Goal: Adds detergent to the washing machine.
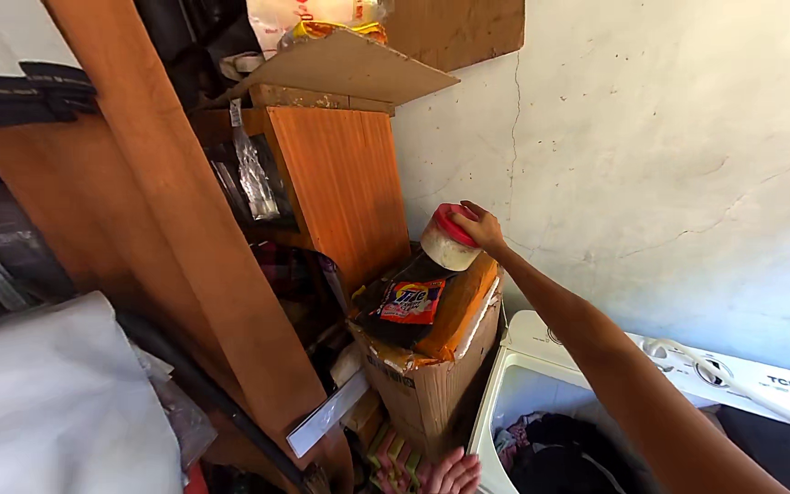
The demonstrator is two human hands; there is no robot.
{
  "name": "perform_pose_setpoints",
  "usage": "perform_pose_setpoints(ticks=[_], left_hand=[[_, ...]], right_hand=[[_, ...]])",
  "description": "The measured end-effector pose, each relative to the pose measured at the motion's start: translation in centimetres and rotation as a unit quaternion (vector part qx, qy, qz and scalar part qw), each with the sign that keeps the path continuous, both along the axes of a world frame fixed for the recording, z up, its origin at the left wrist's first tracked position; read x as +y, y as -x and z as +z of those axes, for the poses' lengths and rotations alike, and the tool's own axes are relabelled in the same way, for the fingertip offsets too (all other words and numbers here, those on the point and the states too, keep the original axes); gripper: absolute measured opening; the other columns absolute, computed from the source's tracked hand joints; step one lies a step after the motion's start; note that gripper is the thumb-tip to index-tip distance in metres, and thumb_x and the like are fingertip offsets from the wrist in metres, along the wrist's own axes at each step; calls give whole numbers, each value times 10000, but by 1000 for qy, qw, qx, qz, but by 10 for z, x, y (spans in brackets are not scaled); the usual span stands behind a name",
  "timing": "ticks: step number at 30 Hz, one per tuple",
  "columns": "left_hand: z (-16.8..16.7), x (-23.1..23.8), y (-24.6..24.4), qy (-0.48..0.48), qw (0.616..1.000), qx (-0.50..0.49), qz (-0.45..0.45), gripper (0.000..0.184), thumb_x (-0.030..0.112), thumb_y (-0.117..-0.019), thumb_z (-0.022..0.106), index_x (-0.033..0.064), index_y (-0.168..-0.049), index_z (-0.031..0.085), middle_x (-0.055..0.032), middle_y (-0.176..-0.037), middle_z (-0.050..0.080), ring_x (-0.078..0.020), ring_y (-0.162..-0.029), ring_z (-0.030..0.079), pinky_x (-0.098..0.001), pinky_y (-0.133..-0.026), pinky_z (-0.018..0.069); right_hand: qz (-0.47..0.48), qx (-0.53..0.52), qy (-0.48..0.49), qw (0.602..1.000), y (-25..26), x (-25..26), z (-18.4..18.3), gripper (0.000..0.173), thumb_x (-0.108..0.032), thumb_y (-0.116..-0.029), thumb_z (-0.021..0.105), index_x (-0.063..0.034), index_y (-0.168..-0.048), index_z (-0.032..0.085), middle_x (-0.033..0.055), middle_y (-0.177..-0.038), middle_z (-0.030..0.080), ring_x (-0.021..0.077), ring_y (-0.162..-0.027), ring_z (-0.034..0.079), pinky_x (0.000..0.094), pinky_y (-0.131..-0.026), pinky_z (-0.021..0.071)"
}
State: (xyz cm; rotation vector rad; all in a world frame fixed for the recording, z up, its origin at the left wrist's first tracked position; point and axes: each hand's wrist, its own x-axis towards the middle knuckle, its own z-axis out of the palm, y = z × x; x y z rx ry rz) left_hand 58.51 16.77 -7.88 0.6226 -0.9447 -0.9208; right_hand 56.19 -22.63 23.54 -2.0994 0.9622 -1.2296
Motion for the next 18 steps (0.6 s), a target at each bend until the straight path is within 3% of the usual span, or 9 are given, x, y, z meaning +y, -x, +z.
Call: perform_pose_setpoints(ticks=[2, 5, 7, 8, 9, 11, 12, 15, 18], left_hand=[[28, -24, 10, 54, 999, 5, -4, 714, 499, -989, 601, 58, -1519, 413, -216, -1460, 549, -386, -1336, 545, -554, -1111, 452], [67, -63, 32, 117, 992, 38, 12, 1139, 707, -816, 689, 203, -1639, 82, -206, -1654, 258, -456, -1449, 384, -662, -1062, 447], [84, -86, 48, 144, 986, 80, 5, 1264, 802, -736, 679, 298, -1643, -41, -181, -1700, 94, -490, -1492, 274, -740, -1025, 415], [88, -94, 56, 147, 982, 117, -14, 1293, 824, -700, 684, 312, -1642, -38, -171, -1702, 99, -480, -1501, 261, -751, -1027, 403], [91, -97, 67, 141, 976, 165, -33, 1319, 847, -655, 694, 288, -1644, 23, -173, -1682, 184, -460, -1492, 300, -753, -1035, 400], [93, -91, 88, 87, 956, 273, -55, 1245, 870, -521, 750, 202, -1519, 422, -150, -1464, 555, -383, -1330, 548, -681, -1027, 471], [92, -84, 98, 55, 949, 303, -58, 1198, 878, -484, 756, 190, -1438, 528, -127, -1350, 646, -347, -1240, 624, -635, -996, 514], [71, -71, 119, -47, 927, 369, -45, 1070, 849, -485, 776, 190, -1313, 615, -123, -1191, 711, -342, -1076, 702, -631, -845, 582], [33, -66, 129, -101, 908, 399, -78, 919, 821, -676, 677, 201, -1349, 590, -113, -1256, 679, -342, -1135, 669, -677, -863, 548]], right_hand=[[52, -18, 16, 998, 32, 40, 5, 711, -648, -854, 653, -277, -1457, 588, 196, -1298, 663, 395, -1176, 629, 668, -912, 483], [129, -24, 24, 991, 85, 93, -1, 647, -558, -882, 656, -272, -1458, 583, 125, -1301, 676, 292, -1129, 662, 583, -905, 527], [176, -16, 11, 984, 117, 120, -18, 637, -536, -872, 668, -272, -1446, 593, 47, -1345, 661, 198, -1188, 646, 498, -979, 544], [196, -13, -3, 981, 132, 135, -31, 631, -521, -863, 683, -257, -1432, 609, 26, -1352, 659, 166, -1209, 638, 457, -1009, 545], [211, -9, -17, 977, 147, 151, -45, 635, -516, -855, 700, -232, -1418, 621, 21, -1361, 654, 147, -1231, 624, 426, -1034, 535], [219, 10, -18, 975, 171, 183, -80, 684, -540, -838, 731, -209, -1427, 619, 50, -1397, 625, 157, -1273, 593, 412, -1064, 514], [206, 21, 7, 978, 181, 198, -101, 710, -568, -821, 746, -221, -1427, 620, 75, -1399, 615, 182, -1267, 596, 431, -1044, 527], [120, 79, 55, 988, 205, 230, -152, 803, -681, -758, 739, -293, -1447, 602, 153, -1416, 578, 280, -1248, 589, 506, -970, 543], [76, 110, 44, 990, 229, 252, -190, 850, -735, -745, 717, -307, -1467, 581, 222, -1468, 519, 360, -1318, 534, 532, -1010, 514]])
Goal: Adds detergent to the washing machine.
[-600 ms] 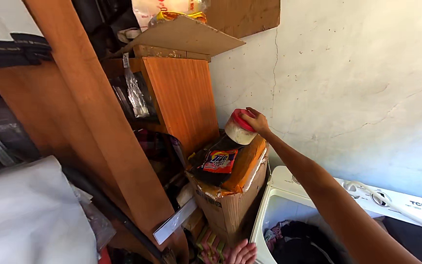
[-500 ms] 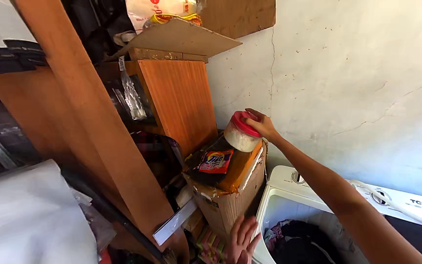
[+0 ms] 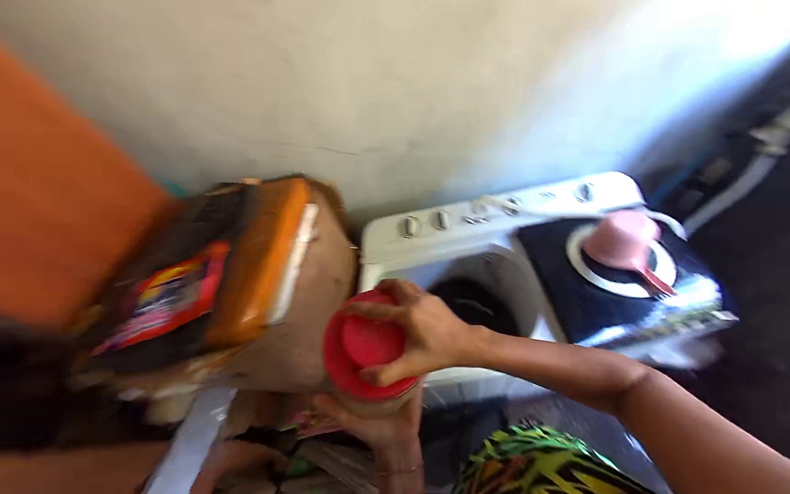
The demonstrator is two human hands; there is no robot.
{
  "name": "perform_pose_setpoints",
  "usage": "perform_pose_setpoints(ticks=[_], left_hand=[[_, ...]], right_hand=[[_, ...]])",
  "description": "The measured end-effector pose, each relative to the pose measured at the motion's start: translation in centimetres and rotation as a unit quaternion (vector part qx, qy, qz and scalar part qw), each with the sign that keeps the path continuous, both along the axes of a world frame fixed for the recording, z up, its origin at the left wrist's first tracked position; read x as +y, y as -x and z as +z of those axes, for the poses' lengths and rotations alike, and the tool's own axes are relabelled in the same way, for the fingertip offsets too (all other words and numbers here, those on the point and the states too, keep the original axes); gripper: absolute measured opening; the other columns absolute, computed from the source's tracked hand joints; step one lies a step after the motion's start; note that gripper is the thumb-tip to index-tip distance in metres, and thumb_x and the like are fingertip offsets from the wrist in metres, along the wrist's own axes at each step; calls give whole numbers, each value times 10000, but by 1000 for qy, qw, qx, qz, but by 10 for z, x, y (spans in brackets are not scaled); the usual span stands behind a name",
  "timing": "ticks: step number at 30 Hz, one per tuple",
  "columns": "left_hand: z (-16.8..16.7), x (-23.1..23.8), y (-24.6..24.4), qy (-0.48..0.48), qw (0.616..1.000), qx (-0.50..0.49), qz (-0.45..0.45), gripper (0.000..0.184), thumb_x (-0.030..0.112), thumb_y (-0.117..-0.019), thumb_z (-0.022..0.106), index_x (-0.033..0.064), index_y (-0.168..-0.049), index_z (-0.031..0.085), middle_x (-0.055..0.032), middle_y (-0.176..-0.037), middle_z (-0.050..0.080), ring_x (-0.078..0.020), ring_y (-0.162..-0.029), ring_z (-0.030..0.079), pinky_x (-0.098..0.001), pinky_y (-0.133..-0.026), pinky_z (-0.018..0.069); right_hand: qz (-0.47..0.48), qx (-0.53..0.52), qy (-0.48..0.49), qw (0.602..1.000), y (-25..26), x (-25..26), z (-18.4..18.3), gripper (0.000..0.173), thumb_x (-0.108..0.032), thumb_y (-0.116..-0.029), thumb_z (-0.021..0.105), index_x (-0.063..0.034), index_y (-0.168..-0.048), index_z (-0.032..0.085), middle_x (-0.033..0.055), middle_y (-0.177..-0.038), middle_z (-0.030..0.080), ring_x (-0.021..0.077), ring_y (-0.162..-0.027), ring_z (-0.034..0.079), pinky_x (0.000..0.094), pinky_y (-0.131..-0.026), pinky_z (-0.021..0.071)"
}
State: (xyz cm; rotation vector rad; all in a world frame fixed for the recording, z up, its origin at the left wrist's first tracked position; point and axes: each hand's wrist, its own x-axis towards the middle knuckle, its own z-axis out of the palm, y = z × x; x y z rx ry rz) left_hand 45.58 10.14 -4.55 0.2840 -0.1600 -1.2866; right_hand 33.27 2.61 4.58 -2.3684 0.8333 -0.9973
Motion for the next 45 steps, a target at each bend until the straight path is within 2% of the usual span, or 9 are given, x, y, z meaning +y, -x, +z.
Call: perform_pose_setpoints(ticks=[4, 10, 17, 23, 27, 35, 37, 41, 45], left_hand=[[-35, 4, 20, -25, 998, 11, -56, 762, 762, -817, 576, 189, -1318, 593, -84, -1248, 666, -291, -1164, 641, -635, -917, 532], [-74, 10, 38, -58, 967, -8, -249, 862, 802, -688, 666, 132, -1231, 661, -175, -1140, 705, -377, -1039, 687, -637, -833, 561], [-98, 28, 61, -77, 942, -40, -325, 625, 657, -774, 731, 173, -1169, 715, -162, -1109, 729, -347, -1020, 715, -577, -826, 596], [-112, 22, 60, -48, 908, 110, -401, 983, 736, -752, 681, 76, -1458, 506, -298, -1457, 506, -524, -1268, 547, -701, -906, 524], [-104, 16, 58, -38, 905, 142, -399, 1099, 784, -731, 653, 69, -1530, 408, -318, -1524, 417, -561, -1301, 501, -723, -894, 520], [-117, 18, 52, -82, 914, 165, -362, 1166, 925, -720, 474, 89, -1529, 404, -331, -1520, 413, -588, -1316, 467, -781, -931, 454], [-118, 18, 52, -94, 918, 158, -352, 1160, 937, -715, 463, 96, -1513, 430, -334, -1494, 442, -591, -1292, 487, -788, -923, 451], [-119, 16, 52, -123, 933, 131, -311, 1066, 912, -752, 454, 135, -1481, 480, -300, -1444, 514, -559, -1254, 534, -788, -900, 457], [-114, 16, 52, -167, 939, 92, -286, 1029, 902, -748, 478, 161, -1461, 495, -295, -1413, 540, -561, -1217, 556, -779, -884, 466]], right_hand=[[-15, 10, 40, 999, 31, 17, -31, 869, -726, -719, 752, -303, -1460, 587, 278, -1455, 495, 411, -1311, 511, 525, -997, 507], [39, 44, 83, 995, 88, 15, -59, 895, -733, -705, 749, -263, -1450, 596, 283, -1446, 505, 412, -1309, 519, 513, -1024, 501], [104, -2, 118, 988, 135, 18, -41, 909, -719, -669, 768, -199, -1404, 642, 286, -1459, 509, 412, -1363, 487, 508, -1110, 455], [-188, -40, -79, 978, 234, -9, -66, 890, -498, -805, 773, -57, -1512, 461, 181, -1463, 531, 290, -1334, 533, 481, -1106, 477], [-423, 91, -101, 896, 313, -22, -154, 937, -687, -802, 683, -84, -1491, 483, 286, -1400, 535, 477, -1287, 515, 675, -1042, 409], [-491, 166, -76, 851, 336, -14, -207, 981, -739, -869, 602, -84, -1570, 394, 271, -1616, 319, 477, -1482, 314, 689, -1176, 238], [-470, 159, -43, 867, 318, -12, -189, 880, -655, -891, 653, -61, -1513, 468, 272, -1577, 383, 480, -1474, 329, 696, -1188, 211], [-266, 29, -38, 963, 240, 4, -120, 219, -236, -948, 723, -41, -1046, 739, 121, -1069, 713, 269, -1073, 663, 467, -956, 555], [-39, 52, -71, 995, 162, 23, -78, 140, -221, -965, 704, -91, -978, 756, 20, -938, 722, 157, -960, 657, 357, -899, 550]])
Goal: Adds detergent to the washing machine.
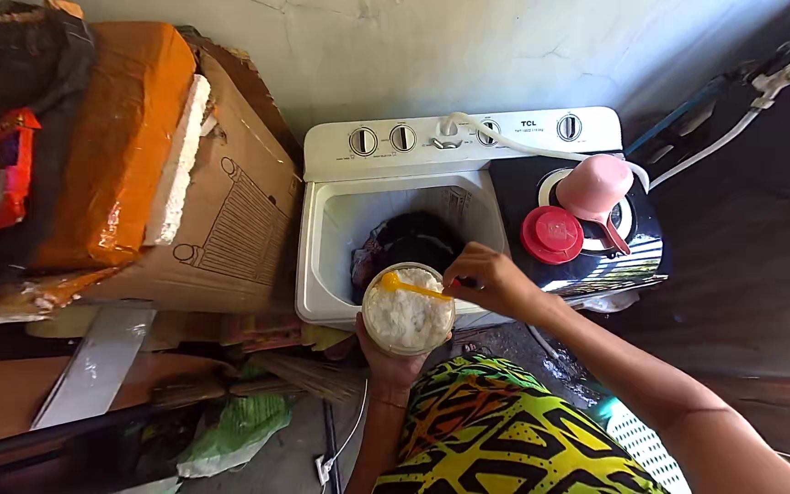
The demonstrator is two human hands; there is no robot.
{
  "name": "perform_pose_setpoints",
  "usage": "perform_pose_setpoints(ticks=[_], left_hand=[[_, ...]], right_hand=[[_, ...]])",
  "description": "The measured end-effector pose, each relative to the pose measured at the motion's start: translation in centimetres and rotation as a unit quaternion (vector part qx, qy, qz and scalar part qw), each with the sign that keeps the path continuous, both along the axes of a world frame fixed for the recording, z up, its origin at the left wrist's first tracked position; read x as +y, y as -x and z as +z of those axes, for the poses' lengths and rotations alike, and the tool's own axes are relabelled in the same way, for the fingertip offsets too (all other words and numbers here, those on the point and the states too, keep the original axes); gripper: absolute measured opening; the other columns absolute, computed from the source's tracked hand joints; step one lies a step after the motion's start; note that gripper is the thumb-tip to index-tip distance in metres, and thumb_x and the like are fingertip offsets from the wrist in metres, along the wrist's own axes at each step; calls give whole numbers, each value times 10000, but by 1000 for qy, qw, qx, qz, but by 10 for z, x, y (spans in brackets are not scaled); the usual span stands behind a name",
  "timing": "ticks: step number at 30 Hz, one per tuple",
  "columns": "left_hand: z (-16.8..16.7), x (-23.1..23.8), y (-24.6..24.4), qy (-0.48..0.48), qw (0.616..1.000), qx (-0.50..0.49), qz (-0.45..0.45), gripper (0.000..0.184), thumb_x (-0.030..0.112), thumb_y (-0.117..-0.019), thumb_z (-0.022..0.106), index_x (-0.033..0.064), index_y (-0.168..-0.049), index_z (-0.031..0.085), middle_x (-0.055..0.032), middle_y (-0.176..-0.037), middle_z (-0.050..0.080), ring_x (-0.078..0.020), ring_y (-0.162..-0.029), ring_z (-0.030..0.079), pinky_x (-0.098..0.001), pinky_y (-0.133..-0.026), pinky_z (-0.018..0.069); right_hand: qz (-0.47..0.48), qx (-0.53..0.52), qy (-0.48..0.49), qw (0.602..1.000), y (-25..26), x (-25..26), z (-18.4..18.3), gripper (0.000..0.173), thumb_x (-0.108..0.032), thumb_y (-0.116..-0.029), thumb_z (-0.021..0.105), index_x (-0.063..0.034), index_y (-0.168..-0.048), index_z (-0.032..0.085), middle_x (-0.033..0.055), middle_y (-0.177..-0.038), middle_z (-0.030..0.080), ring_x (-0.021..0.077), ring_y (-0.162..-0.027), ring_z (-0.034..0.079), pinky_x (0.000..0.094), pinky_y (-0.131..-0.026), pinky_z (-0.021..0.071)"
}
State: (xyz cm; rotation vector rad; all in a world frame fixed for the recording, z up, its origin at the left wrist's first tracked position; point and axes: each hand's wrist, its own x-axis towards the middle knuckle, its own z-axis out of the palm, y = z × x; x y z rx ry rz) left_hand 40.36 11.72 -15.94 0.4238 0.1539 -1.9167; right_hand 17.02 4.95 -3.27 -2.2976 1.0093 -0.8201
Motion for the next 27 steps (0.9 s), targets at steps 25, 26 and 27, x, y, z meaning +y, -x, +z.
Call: perform_pose_setpoints(ticks=[25, 26, 27], left_hand=[[8, 9, -26, -28, 997, -38, 56, 915, 850, -801, 476, 173, -1415, 530, -265, -1342, 593, -528, -1159, 599, -759, -830, 493], [7, 9, -27, -28, 997, -37, 56, 925, 854, -794, 481, 170, -1413, 533, -271, -1338, 595, -532, -1153, 602, -758, -824, 496], [6, 9, -28, -29, 997, -38, 56, 933, 860, -787, 485, 168, -1410, 536, -273, -1333, 597, -530, -1148, 606, -754, -822, 499]], right_hand=[[42, 205, 32, 977, -78, -12, -6, 191, -222, -971, 666, -51, -982, 750, 129, -996, 687, 296, -967, 666, 450, -810, 538], [39, 196, 36, 979, -81, -11, -9, 186, -213, -969, 654, -50, -970, 743, 127, -986, 687, 296, -965, 666, 450, -805, 538], [36, 183, 41, 982, -85, -10, -11, 188, -207, -968, 641, -44, -966, 733, 129, -971, 689, 298, -957, 670, 453, -801, 542]])
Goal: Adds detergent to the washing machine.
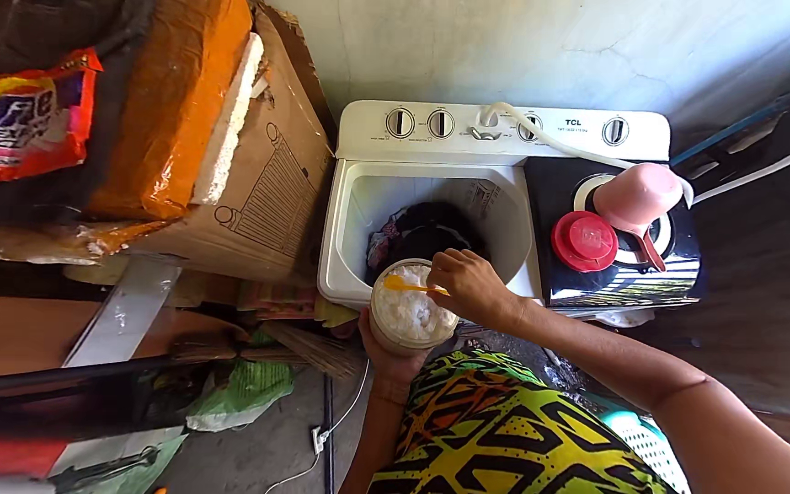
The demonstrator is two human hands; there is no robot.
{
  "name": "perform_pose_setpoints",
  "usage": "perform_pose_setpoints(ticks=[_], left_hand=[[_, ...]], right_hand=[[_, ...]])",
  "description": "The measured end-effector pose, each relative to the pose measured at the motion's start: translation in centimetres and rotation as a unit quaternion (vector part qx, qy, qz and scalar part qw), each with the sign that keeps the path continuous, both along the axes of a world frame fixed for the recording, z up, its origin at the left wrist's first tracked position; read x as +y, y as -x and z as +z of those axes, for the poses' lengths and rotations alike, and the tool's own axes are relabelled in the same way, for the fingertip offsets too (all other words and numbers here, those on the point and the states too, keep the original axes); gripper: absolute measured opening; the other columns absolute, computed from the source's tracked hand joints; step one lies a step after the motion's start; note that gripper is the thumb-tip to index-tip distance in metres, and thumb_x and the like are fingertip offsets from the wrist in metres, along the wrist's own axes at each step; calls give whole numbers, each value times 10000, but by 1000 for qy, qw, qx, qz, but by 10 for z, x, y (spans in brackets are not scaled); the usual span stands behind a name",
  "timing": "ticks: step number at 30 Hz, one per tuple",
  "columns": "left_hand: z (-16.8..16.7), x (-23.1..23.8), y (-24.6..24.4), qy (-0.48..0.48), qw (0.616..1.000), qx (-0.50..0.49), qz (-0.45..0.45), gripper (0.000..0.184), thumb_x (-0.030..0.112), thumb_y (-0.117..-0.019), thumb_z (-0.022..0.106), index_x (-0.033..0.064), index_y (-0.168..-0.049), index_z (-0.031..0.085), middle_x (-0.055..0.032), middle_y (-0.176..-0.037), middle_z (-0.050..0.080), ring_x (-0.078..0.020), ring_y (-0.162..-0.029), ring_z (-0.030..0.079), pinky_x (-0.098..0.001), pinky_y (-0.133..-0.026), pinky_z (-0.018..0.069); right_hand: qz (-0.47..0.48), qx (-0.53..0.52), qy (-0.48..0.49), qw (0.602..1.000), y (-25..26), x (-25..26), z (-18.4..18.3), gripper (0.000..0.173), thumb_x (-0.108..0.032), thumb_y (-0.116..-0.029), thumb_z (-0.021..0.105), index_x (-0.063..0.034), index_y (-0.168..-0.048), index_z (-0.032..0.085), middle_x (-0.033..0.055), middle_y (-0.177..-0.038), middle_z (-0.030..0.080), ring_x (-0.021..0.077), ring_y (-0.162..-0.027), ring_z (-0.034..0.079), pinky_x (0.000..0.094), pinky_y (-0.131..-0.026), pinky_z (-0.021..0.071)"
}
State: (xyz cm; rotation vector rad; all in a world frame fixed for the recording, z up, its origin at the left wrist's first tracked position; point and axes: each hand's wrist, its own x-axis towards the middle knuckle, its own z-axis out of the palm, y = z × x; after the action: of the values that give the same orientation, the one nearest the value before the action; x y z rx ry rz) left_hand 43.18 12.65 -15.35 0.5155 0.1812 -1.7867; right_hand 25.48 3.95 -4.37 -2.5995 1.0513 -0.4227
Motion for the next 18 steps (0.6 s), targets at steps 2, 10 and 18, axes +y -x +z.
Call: perform_pose_setpoints(ticks=[2, 10, 18], left_hand=[[0, 2, -1, -3, 1000, -12, 6, 931, 869, -787, 475, 173, -1401, 543, -264, -1319, 608, -517, -1138, 615, -746, -822, 506], [-16, 13, -9, -7, 1000, 12, 9, 964, 874, -746, 523, 184, -1419, 534, -276, -1340, 593, -538, -1144, 605, -759, -828, 498], [-6, 12, -4, -2, 1000, 13, 20, 880, 843, -815, 461, 157, -1355, 569, -257, -1260, 638, -488, -1080, 648, -704, -792, 537]], right_hand=[[-2, -21, 8, 1000, -6, 4, -3, 196, -196, -986, 595, -33, -980, 705, 134, -920, 697, 302, -924, 687, 453, -798, 546], [64, -60, 92, 992, 5, 6, -17, 220, -67, -1057, 488, -13, -1062, 701, 133, -857, 651, 285, -832, 669, 390, -743, 579], [55, -98, -4, 994, 4, 27, -27, 208, -88, -1044, 512, -9, -1012, 702, 125, -876, 662, 274, -862, 669, 372, -755, 580]])
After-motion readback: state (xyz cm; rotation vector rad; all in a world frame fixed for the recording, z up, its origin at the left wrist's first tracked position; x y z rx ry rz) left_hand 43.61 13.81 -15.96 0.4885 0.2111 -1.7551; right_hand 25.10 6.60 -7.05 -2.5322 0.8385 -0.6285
